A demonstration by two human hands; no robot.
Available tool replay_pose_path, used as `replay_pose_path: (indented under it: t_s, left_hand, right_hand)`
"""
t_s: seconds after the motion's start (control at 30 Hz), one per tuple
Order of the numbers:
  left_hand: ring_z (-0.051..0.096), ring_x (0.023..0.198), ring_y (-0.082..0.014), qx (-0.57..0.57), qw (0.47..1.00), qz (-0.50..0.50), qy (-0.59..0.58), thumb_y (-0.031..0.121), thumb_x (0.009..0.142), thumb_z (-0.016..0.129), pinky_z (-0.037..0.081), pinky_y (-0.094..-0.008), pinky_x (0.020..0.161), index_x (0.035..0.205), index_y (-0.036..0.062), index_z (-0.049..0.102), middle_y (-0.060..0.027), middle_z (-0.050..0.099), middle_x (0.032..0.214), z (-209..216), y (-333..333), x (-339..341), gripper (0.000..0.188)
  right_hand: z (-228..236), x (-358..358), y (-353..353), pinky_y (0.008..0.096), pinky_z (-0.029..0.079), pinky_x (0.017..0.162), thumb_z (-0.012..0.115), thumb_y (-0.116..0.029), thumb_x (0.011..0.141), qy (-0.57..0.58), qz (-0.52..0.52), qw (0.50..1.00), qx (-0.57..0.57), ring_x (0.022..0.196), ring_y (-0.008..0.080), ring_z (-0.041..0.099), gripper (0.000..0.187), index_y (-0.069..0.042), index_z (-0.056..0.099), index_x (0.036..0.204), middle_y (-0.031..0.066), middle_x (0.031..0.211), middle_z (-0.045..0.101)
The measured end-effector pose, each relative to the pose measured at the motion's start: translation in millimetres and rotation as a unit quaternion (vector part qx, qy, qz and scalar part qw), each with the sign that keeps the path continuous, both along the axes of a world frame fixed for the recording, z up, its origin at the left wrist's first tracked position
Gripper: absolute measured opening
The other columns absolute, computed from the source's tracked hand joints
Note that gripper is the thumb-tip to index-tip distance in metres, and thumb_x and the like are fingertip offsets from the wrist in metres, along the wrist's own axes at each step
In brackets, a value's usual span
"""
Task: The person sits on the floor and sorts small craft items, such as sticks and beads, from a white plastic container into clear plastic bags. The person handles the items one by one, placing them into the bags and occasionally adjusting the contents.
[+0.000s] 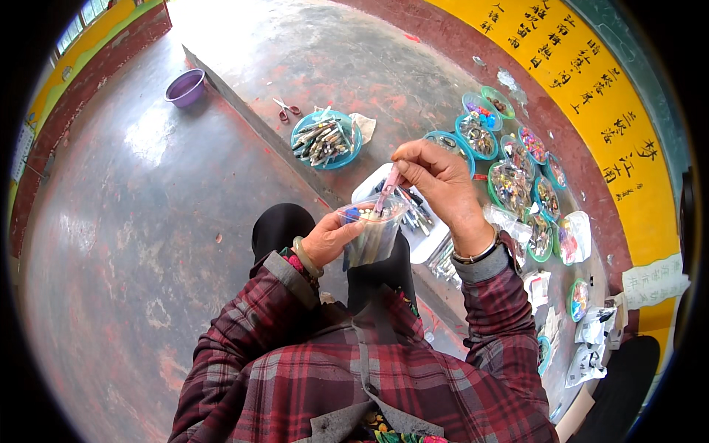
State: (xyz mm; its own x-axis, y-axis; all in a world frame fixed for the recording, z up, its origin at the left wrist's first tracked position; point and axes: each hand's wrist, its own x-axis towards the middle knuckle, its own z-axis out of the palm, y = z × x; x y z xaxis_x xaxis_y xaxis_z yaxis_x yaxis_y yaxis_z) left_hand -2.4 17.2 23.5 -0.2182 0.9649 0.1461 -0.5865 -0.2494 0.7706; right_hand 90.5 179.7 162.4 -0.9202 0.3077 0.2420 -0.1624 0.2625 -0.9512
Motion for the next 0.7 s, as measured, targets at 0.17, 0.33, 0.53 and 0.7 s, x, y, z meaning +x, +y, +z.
replay_pose_path:
  t_s: [0.17,0.33,0.53,0.7]
  left_hand:
    - [0.052,0.106,-0.0121,-0.007,1.0,0.017,0.006,0.019,0.094,0.051,0.04,-0.0283,0.094,0.131,-0.0009,0.042,-0.0056,0.055,0.119,-3.3,1.2,0.9,0.043]
    - [0.052,0.105,-0.0117,-0.015,1.0,0.023,0.012,0.019,0.094,0.051,0.041,-0.0284,0.093,0.131,-0.0001,0.042,-0.0041,0.055,0.117,-8.2,1.4,0.2,0.042]
    - [0.052,0.106,-0.0133,-0.02,0.999,0.028,0.002,0.018,0.094,0.05,0.04,-0.0302,0.094,0.128,0.0003,0.045,-0.0046,0.054,0.118,-8.5,-0.1,0.9,0.039]
    - [0.052,0.11,-0.0164,-0.027,0.999,0.032,0.0,0.016,0.094,0.049,0.038,-0.0335,0.097,0.125,-0.0006,0.048,-0.0065,0.054,0.12,-9.0,0.1,0.0,0.035]
  right_hand:
    - [-11.2,-1.7,-3.3,0.0224,0.046,0.066,0.056,0.0,0.085,-0.051,0.031,0.998,0.011,0.074,0.0073,0.058,0.009,0.001,0.062,0.092,0.002,0.077,0.061]
    - [-30.5,-1.1,-6.3,0.0233,0.047,0.066,0.059,-0.003,0.083,-0.079,0.031,0.996,0.03,0.074,0.008,0.06,0.008,0.001,0.063,0.089,0.0025,0.076,0.062]
    - [-35.2,0.7,-10.2,0.0237,0.047,0.067,0.06,-0.004,0.082,-0.088,0.012,0.991,0.104,0.073,0.0099,0.06,0.009,0.001,0.064,0.089,0.0035,0.078,0.064]
    - [-38.5,3.1,-10.6,0.0238,0.047,0.068,0.061,-0.005,0.082,-0.063,0.017,0.998,0.01,0.075,0.0099,0.06,0.01,0.002,0.065,0.089,0.0041,0.08,0.065]
